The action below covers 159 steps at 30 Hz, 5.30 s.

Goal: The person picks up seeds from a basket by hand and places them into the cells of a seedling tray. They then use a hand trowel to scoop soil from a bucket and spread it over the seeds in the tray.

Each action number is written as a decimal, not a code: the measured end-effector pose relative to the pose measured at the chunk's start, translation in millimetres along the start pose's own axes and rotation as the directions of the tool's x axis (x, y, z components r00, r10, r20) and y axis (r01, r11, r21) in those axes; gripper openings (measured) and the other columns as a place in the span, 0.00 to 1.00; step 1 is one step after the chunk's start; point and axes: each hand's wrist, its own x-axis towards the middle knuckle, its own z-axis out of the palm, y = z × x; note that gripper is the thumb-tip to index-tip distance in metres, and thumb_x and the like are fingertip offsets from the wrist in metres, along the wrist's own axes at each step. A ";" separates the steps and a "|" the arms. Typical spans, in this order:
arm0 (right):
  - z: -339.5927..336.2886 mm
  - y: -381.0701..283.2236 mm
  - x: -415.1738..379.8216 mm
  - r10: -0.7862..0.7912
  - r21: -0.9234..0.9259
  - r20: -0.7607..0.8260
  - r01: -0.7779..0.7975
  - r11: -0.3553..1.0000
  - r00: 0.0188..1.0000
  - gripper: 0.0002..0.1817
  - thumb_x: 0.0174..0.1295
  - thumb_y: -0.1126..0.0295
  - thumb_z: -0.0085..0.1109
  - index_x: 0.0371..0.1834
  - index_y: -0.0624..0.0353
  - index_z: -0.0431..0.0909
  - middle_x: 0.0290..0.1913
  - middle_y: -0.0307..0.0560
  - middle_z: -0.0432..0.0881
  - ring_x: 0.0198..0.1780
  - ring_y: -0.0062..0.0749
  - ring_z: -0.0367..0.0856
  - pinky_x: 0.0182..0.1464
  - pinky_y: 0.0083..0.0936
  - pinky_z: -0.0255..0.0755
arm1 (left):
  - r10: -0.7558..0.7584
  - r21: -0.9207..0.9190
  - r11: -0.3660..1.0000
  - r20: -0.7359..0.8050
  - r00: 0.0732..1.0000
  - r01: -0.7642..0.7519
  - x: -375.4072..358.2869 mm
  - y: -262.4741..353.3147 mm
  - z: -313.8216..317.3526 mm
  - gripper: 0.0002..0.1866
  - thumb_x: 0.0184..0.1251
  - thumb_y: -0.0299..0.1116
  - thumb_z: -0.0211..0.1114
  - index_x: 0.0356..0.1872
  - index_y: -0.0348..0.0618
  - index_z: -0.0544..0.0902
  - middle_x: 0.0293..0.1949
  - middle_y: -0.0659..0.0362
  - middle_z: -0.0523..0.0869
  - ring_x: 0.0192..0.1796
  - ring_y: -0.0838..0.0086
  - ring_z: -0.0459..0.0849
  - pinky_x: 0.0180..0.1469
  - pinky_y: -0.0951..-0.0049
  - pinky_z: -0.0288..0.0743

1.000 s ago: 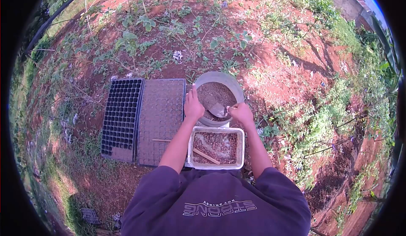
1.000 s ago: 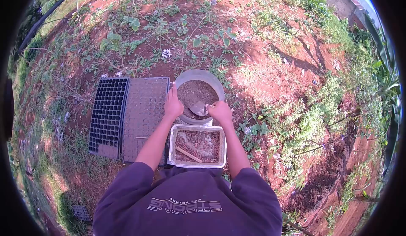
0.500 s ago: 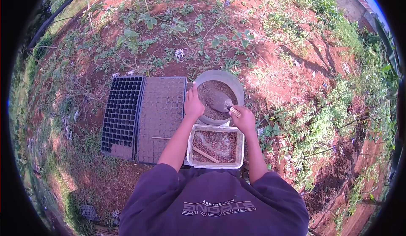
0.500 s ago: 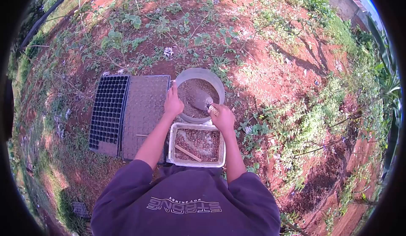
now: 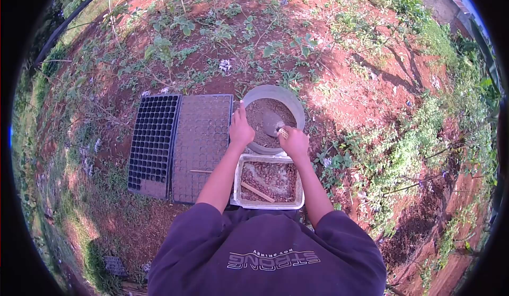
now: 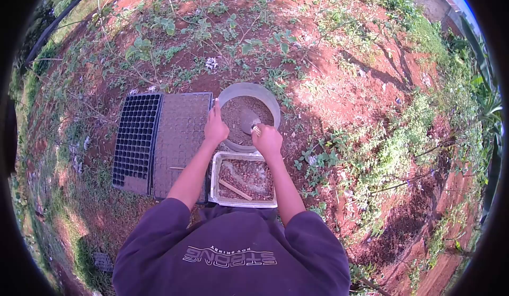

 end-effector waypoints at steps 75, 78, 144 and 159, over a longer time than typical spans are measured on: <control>-44.5 -63.8 -63.4 0.153 0.512 0.051 -0.157 0.844 0.987 0.19 0.55 0.60 0.68 0.46 0.58 0.85 0.37 0.57 0.87 0.40 0.39 0.88 0.44 0.30 0.77 | -0.095 -0.392 0.915 -0.429 0.898 -0.090 -118.4 -91.8 -53.4 0.09 0.68 0.30 0.56 0.44 0.41 0.81 0.55 0.48 0.77 0.61 0.52 0.73 0.64 0.56 0.64; -24.4 -90.4 -71.2 -0.001 0.583 0.039 -0.022 0.812 0.999 0.19 0.56 0.60 0.68 0.47 0.59 0.85 0.38 0.57 0.87 0.41 0.36 0.87 0.46 0.28 0.76 | -0.168 -0.416 0.909 -0.426 0.889 -0.028 -149.0 -130.6 -71.0 0.07 0.68 0.30 0.57 0.41 0.41 0.80 0.55 0.48 0.77 0.61 0.54 0.73 0.64 0.56 0.64; 216.8 -380.5 -248.2 -0.072 0.370 0.197 -0.006 0.929 0.978 0.18 0.53 0.59 0.70 0.48 0.50 0.86 0.43 0.51 0.86 0.46 0.46 0.85 0.49 0.36 0.77 | 0.021 0.376 0.914 0.321 0.947 -0.148 -275.4 -504.2 -213.0 0.40 0.64 0.31 0.53 0.77 0.55 0.47 0.78 0.63 0.48 0.79 0.57 0.44 0.76 0.45 0.40; 208.7 -392.8 -262.8 -0.136 0.195 0.095 0.115 0.974 0.986 0.16 0.54 0.60 0.68 0.46 0.50 0.85 0.41 0.51 0.85 0.44 0.48 0.83 0.48 0.38 0.76 | 0.013 0.333 0.933 0.344 0.939 -0.135 -267.2 -503.2 -215.4 0.37 0.64 0.32 0.54 0.76 0.54 0.53 0.77 0.62 0.54 0.78 0.55 0.51 0.74 0.40 0.42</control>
